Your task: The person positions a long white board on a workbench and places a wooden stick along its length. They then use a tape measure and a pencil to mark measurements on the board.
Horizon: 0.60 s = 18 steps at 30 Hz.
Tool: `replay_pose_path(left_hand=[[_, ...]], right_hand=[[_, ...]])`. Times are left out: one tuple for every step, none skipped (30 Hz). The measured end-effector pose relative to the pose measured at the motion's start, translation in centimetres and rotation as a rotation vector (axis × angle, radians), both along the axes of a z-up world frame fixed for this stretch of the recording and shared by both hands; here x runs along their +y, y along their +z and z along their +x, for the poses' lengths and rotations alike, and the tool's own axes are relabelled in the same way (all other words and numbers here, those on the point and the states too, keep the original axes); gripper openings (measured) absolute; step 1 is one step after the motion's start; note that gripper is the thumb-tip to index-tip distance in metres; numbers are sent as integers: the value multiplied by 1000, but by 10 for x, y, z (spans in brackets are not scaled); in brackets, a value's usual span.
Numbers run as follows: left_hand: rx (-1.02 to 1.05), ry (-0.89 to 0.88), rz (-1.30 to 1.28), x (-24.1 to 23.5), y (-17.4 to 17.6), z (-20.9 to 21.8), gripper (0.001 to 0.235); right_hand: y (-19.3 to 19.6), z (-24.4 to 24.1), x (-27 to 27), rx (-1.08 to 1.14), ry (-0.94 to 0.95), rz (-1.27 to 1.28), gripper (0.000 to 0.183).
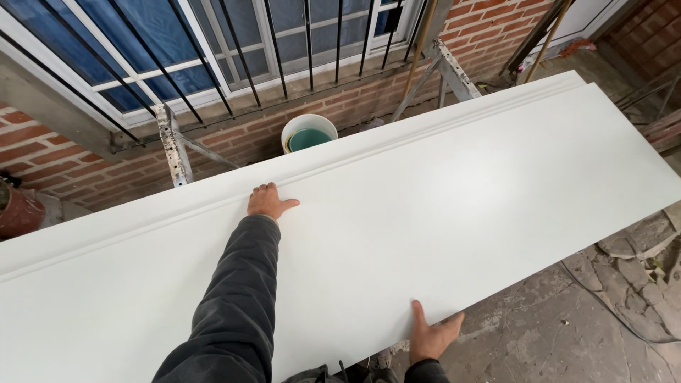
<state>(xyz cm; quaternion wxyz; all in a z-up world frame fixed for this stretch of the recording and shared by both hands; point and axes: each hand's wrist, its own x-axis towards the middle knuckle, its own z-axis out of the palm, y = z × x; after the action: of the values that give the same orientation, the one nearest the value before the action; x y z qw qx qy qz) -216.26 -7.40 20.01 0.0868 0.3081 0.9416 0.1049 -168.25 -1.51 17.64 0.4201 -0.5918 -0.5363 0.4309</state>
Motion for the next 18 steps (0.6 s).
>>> replay_pose_path(left_hand=[[2, 0, 0, -1, 0, 1, 99], [2, -6, 4, -2, 1, 1, 99], [3, -12, 8, -2, 2, 2, 99], [7, -14, 13, 0, 3, 0, 99], [9, -5, 4, 3, 4, -2, 99], [3, 6, -12, 1, 2, 2, 98], [-2, 7, -14, -1, 1, 5, 98], [-2, 10, -15, -1, 3, 4, 98], [-3, 13, -16, 0, 5, 3, 98], [-7, 14, -19, -2, 5, 7, 98], [-14, 17, -24, -3, 4, 11, 99], [-14, 17, -23, -2, 7, 10, 99], [-12, 16, -19, 0, 9, 10, 99], [-16, 22, -33, -1, 9, 12, 101], [-19, 28, -47, -2, 8, 15, 102], [-23, 31, -50, -4, 9, 20, 102], [-17, 26, -38, -7, 10, 26, 101], [-6, 25, -22, -7, 13, 29, 100]], right_hand=[[-8, 0, 4, 2, 0, 0, 95], [-15, 1, 8, 40, -75, -335, 81], [-22, 1, 12, 80, -148, -671, 68], [-27, 0, 16, 85, -148, -666, 68], [-32, -1, 20, 236, -155, -727, 67], [-36, 5, 21, 379, -163, -792, 66], [-40, 9, 21, 374, -165, -793, 66], [-43, 8, 23, 323, -148, -800, 66], [-46, 8, 25, 272, -131, -807, 66], [-51, 14, 25, 267, -132, -809, 66], [-56, 20, 24, 249, -110, -809, 67], [-59, 20, 26, 238, -87, -803, 69], [-60, 21, 28, 241, -87, -799, 69], [-63, 24, 28, 220, -75, -812, 72], [-66, 28, 28, 198, -63, -825, 74], [-65, 33, 27, 194, -63, -829, 74], [-64, 38, 25, 197, -70, -856, 76], [-65, 40, 26, 204, -71, -879, 77]])
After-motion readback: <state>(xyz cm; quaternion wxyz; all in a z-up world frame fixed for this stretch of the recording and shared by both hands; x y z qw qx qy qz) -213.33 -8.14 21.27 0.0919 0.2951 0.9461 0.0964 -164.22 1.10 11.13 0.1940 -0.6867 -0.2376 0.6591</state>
